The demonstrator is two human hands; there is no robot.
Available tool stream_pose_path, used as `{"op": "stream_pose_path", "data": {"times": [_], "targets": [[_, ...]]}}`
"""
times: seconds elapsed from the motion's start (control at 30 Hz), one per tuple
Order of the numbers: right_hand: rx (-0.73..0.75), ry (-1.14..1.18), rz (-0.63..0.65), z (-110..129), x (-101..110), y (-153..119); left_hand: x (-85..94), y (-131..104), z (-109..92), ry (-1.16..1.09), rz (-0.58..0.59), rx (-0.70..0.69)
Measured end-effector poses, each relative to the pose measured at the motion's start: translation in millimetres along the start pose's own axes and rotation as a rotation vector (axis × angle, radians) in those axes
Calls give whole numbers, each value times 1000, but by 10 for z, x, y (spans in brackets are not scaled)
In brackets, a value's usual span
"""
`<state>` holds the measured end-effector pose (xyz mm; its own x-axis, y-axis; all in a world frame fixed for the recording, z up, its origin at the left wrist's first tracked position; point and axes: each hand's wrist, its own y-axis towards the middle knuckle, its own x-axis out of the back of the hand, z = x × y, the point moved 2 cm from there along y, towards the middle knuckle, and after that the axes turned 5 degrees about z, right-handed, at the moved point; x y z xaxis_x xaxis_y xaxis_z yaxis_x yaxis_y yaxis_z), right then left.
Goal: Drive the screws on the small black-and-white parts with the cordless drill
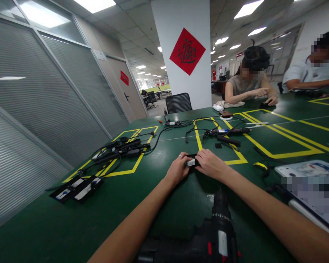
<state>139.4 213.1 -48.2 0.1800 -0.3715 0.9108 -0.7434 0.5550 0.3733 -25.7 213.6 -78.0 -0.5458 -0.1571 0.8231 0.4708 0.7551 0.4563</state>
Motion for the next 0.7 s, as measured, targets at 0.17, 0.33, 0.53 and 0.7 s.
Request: {"op": "stream_pose_path", "data": {"times": [0.17, 0.33, 0.53, 0.7], "targets": [[28, 15, -15, 7, -18, -20, -12, -3, 0, 16, 4, -4], [19, 58, -14, -8, 15, -38, -8, -7, -12, 45, 6, -10], [-99, 121, -30, -30, 102, -92, 78, 37, -143, 113, 16, -60], [-148, 137, 26, -39, 17, -104, 16, 70, -288, 152, 33, -79]]}}
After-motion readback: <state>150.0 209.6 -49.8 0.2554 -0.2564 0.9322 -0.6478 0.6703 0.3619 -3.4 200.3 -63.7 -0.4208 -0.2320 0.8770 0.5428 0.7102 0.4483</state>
